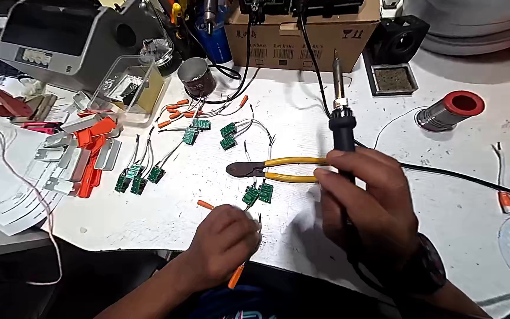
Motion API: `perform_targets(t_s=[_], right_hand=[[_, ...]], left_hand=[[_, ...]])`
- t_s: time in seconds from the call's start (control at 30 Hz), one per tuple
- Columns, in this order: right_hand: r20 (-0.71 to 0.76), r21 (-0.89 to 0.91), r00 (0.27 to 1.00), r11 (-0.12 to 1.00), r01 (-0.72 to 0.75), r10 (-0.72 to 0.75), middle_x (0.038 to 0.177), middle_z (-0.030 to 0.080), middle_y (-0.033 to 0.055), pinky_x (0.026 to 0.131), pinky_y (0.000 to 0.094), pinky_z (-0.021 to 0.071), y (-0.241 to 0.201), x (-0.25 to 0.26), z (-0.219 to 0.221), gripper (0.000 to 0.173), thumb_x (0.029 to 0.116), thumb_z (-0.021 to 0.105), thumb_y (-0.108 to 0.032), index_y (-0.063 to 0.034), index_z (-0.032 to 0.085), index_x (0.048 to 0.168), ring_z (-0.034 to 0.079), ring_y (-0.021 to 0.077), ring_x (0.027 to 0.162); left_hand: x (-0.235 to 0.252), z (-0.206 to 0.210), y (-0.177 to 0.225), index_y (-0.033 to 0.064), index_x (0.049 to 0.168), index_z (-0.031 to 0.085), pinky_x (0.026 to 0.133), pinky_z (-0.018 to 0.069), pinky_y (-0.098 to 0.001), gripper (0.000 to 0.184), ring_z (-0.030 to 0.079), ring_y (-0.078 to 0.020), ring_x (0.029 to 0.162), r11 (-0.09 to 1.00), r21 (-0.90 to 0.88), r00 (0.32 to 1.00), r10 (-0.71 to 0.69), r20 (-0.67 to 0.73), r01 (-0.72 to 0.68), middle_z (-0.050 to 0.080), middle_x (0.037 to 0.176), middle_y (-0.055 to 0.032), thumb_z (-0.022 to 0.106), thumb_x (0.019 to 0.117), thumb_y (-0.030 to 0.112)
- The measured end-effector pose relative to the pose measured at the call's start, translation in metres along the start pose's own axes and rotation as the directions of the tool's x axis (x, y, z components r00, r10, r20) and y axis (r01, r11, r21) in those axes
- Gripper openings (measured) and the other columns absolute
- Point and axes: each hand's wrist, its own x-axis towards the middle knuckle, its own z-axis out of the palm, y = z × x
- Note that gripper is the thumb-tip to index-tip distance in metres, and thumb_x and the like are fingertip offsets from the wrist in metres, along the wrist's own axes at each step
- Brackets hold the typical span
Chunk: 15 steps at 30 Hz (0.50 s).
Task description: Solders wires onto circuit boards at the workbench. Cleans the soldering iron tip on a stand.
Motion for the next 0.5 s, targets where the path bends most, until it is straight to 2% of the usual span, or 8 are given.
perform_targets(t_s=[0.1,0.3,0.5], right_hand=[[0.011,-0.021,1.0,1.0,0.019,-0.019,0.125,0.064,0.0113,0.102,0.0377,0.0504,0.0,0.0018,-0.0007,0.013,0.0949,0.06,-0.003,-0.0058,0.068,0.105,0.057,0.0256,0.123],[0.033,-0.029,0.999,0.999,0.022,-0.021,0.126,0.062,0.0105,0.105,0.0376,0.0489,0.0014,0.0013,0.0006,0.012,0.0948,0.06,-0.003,-0.0062,0.067,0.104,0.056,0.0248,0.125],[0.15,0.038,0.988,0.998,0.042,-0.047,0.128,0.066,0.0169,0.099,0.04,0.0546,0.0021,-0.0002,0.0057,0.019,0.0961,0.06,-0.001,-0.0051,0.071,0.111,0.063,0.0287,0.121]], left_hand=[[-0.0065,-0.0017,0.0025,0.0098,0.101,0.069,0.099,0.0513,-0.0404,0.005,0.067,-0.0224,0.108,1.0,0.007,0.999,0.026,0.044,-0.026,0.074,0.112,-0.0059,0.065,0.0991,0.012],[-0.0072,-0.0024,0.0007,0.01,0.096,0.069,0.099,0.048,-0.0382,0.004,0.067,-0.0186,0.106,0.999,-0.035,0.999,-0.001,0.047,0.003,0.075,0.111,-0.004,0.067,0.0988,0.013],[-0.0063,-0.0023,0.0016,0.01,0.095,0.068,0.098,0.0476,-0.038,0.006,0.067,-0.0181,0.106,0.999,-0.045,0.998,-0.017,0.055,0.019,0.075,0.113,-0.0035,0.066,0.0993,0.012]])
